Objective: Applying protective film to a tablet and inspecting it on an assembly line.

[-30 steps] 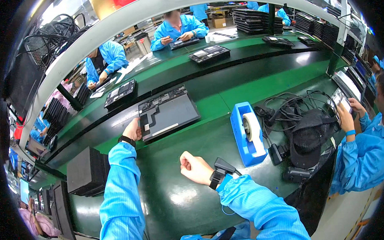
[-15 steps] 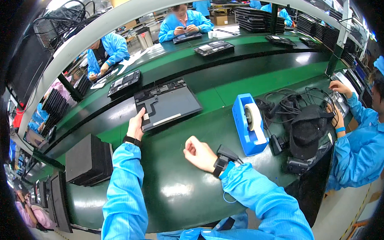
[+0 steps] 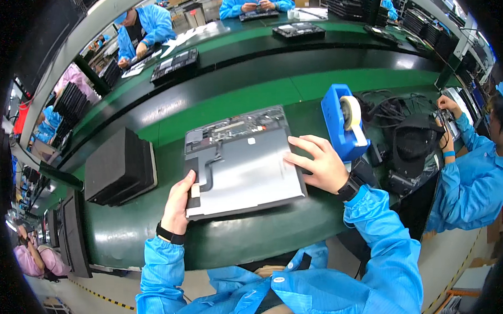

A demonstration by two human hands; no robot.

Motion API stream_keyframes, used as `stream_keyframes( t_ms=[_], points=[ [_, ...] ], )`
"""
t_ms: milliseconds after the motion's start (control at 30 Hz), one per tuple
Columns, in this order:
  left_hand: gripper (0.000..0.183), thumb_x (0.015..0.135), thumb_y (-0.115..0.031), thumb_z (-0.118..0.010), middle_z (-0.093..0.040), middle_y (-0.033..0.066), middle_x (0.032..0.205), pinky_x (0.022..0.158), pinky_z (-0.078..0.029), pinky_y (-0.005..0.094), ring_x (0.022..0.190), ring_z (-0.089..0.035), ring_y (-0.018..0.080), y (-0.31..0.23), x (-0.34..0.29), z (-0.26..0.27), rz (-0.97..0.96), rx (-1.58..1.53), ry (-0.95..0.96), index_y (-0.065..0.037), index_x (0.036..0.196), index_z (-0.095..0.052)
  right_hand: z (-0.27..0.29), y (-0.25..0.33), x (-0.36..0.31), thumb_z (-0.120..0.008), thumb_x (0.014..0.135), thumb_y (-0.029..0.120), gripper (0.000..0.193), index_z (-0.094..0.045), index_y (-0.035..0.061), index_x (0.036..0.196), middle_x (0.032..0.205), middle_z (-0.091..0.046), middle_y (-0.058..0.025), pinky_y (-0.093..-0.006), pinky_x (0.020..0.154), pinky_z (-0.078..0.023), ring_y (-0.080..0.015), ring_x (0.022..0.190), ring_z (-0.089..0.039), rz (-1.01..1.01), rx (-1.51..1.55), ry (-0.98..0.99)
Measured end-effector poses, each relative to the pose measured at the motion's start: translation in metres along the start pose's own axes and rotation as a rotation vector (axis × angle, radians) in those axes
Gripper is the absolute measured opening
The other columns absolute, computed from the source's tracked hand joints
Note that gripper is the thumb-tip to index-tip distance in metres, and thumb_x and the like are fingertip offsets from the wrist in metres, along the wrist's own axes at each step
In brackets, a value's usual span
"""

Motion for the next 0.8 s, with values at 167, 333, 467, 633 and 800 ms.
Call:
stream_keyframes(
  t_ms=[167, 333, 467, 633, 800],
  points=[
    [0.039, 0.095, -0.031, -0.055, -0.066, 0.0082, 0.098, 0.074, -0.052, 0.0257, 0.082, -0.063, 0.0125, 0.031, -0.015, 0.004, 0.045, 0.049, 0.008, 0.004, 0.112, -0.056, -0.023, 0.017, -0.024, -0.074, 0.070, 0.014, 0.047, -0.063, 0.0182, 0.116, 0.122, -0.058, -0.0024, -0.0379, 0.087, -0.049, -0.0253, 0.106, -0.056, 0.119, -0.011, 0.039],
    [0.048, 0.100, -0.039, -0.039, -0.061, 0.0092, 0.115, 0.088, -0.048, 0.0308, 0.101, -0.060, 0.0164, 0.031, -0.029, 0.000, 0.030, -0.103, 0.067, 0.002, 0.121, -0.051, -0.020, 0.023, -0.025, -0.073, 0.073, 0.014, 0.043, -0.064, 0.0169, 0.115, 0.122, -0.059, -0.0032, -0.0379, 0.088, -0.048, -0.0257, 0.107, -0.055, 0.048, 0.044, 0.042],
    [0.055, 0.094, -0.035, -0.042, -0.054, 0.0134, 0.128, 0.097, -0.044, 0.0347, 0.112, -0.056, 0.0210, 0.026, -0.029, 0.012, -0.092, 0.031, 0.181, 0.002, 0.134, -0.042, -0.017, 0.024, -0.022, -0.072, 0.077, 0.013, 0.036, -0.066, 0.0141, 0.112, 0.117, -0.062, -0.0039, -0.0380, 0.087, -0.048, -0.0267, 0.104, -0.056, 0.001, 0.110, 0.020],
    [0.055, 0.086, 0.001, -0.052, -0.052, 0.0129, 0.131, 0.101, -0.038, 0.0285, 0.118, -0.050, 0.0166, -0.006, -0.053, 0.004, -0.259, 0.517, 0.180, 0.003, 0.139, -0.037, -0.012, 0.007, -0.015, -0.068, 0.078, 0.005, 0.032, -0.066, 0.0110, 0.109, 0.110, -0.065, -0.0067, -0.0368, 0.085, -0.047, -0.0272, 0.099, -0.059, -0.111, 0.281, 0.003],
    [0.050, 0.079, 0.008, -0.058, -0.056, 0.0168, 0.123, 0.101, -0.039, 0.0335, 0.118, -0.053, 0.0262, -0.064, -0.057, -0.021, -0.914, 1.050, -0.046, 0.001, 0.128, -0.050, 0.004, 0.001, 0.010, -0.062, 0.074, -0.007, 0.036, -0.066, 0.0069, 0.107, 0.110, -0.065, -0.0075, -0.0355, 0.090, -0.044, -0.0279, 0.100, -0.059, -0.096, 0.402, -0.027]
  ],
)
Point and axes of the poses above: each hand's wrist, its own x-axis towards the middle knuckle, its own z-axis out of the back of the hand, y = z × x, the point moved 9 cm from there along x, towards the middle knuckle
